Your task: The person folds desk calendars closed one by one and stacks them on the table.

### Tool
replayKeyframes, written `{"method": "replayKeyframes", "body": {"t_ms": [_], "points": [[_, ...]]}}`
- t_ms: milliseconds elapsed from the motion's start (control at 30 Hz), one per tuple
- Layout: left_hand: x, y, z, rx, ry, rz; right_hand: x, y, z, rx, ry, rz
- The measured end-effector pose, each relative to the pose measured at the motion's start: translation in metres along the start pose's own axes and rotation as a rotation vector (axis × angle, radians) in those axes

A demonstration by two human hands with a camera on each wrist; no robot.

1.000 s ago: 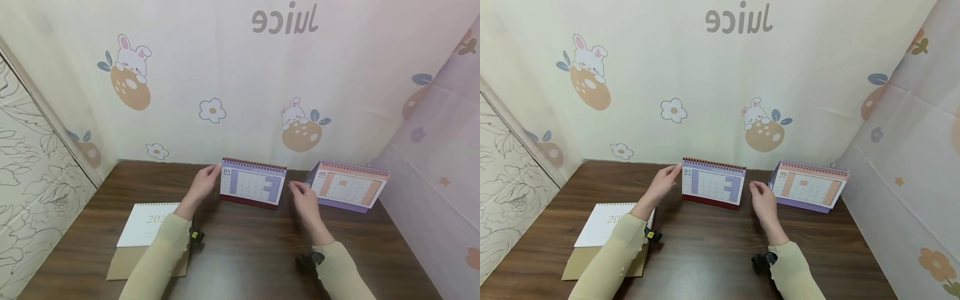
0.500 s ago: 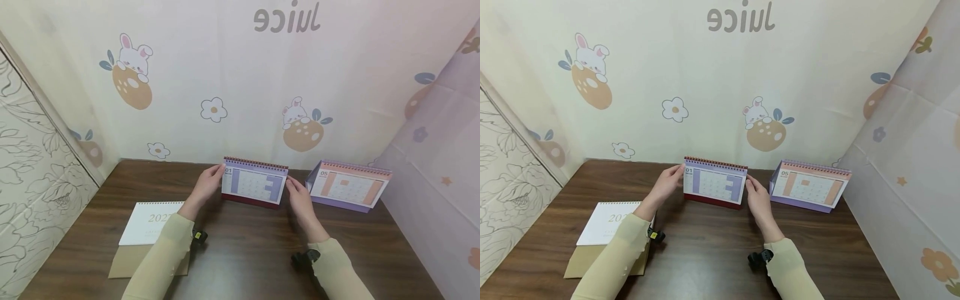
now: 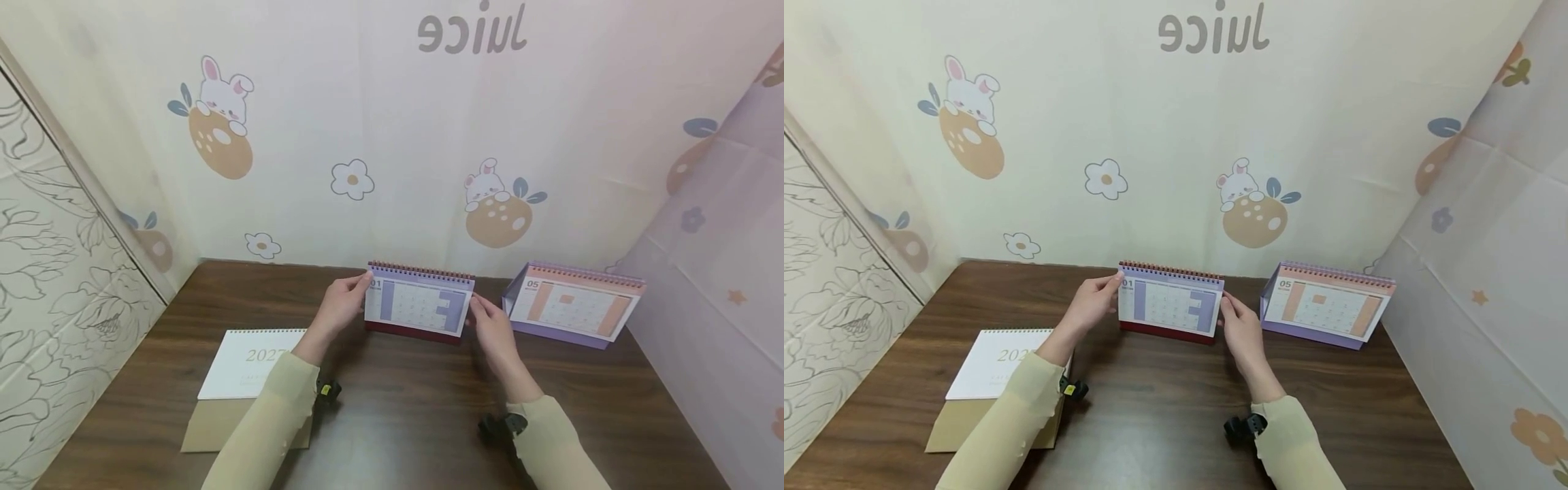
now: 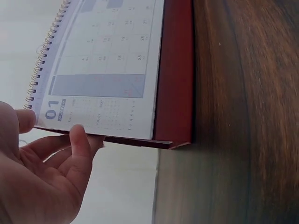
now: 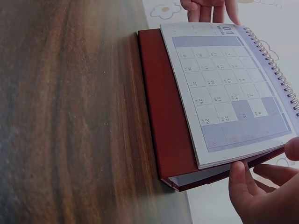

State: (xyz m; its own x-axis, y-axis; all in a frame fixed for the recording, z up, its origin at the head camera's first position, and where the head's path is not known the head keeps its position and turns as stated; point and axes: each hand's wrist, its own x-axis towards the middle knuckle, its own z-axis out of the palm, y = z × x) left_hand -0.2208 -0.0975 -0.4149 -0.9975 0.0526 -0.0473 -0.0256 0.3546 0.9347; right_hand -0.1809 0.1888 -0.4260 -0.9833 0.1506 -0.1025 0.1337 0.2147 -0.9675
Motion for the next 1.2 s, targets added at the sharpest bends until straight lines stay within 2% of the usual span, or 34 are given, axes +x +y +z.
{"method": "replayKeyframes", "body": {"t_ms": [200,567,733,1000,1200], "points": [[-0.005,0.005,0.0,0.052,0.026,-0.004,-0.001,-0.002,0.001,-0.045,0.016,-0.011],[-0.003,0.004,0.001,-0.013,0.002,-0.012,0.001,-0.002,0.0,0.016,-0.009,0.008],[-0.004,0.01,0.0,-0.043,-0.027,-0.033,0.002,-0.005,0.0,0.009,-0.014,0.001],[-0.001,0.019,0.0,-0.128,-0.054,0.006,0.006,-0.015,0.001,0.06,-0.045,-0.051],[0.001,0.025,-0.002,-0.163,-0.039,0.041,0.008,-0.021,0.0,0.086,-0.066,-0.139]]}}
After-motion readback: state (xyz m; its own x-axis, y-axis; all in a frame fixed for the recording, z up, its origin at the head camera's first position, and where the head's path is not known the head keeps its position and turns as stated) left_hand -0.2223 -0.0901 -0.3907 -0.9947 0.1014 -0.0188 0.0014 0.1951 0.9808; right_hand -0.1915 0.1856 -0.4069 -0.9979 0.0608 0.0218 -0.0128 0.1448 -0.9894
